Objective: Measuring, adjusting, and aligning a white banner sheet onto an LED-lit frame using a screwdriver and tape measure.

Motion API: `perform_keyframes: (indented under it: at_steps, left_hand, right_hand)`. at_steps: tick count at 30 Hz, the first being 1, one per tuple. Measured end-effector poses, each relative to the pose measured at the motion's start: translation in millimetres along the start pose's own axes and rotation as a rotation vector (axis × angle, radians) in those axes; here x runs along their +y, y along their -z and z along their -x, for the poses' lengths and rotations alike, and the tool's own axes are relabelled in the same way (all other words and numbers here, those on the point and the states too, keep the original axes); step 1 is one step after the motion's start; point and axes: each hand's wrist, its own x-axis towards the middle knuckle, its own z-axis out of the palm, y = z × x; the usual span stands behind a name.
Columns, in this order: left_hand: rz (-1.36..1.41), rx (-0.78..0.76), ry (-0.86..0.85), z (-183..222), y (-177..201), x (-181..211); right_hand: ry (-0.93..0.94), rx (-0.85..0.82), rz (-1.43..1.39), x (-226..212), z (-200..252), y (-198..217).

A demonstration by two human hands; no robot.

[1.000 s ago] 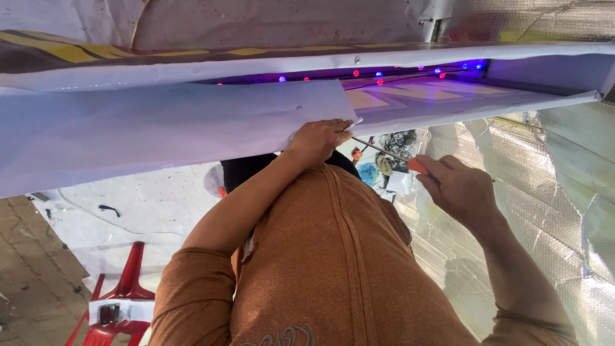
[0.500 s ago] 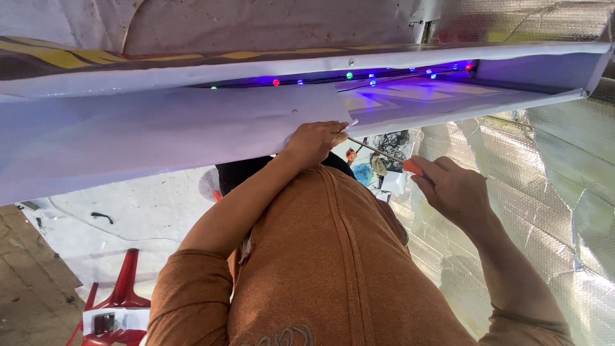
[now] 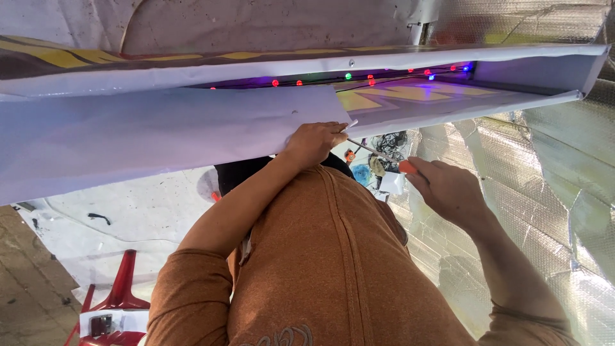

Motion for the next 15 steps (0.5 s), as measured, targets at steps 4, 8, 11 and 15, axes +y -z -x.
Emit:
perform_keyframes:
  at_steps: [4,8,11,15]
  left_hand:
    - [0.018,-0.033,0.022,-2,-4,-5]
    - [0.049,-0.031,0.034,-3,-2,-6]
    - [0.051,-0.029,0.039,-4,-2,-4]
    - [-0.01,-0.073,0.068,-6,3,2]
  right_hand:
    - [0.124,0.127,0.042,8,-4,-8]
    - [0.302,0.379,0.288,24,-17,-31]
    - [0.329,0.428,0.232,27,-19,-30]
    - [0.062,-0.138,-0.01,32,-38,-14]
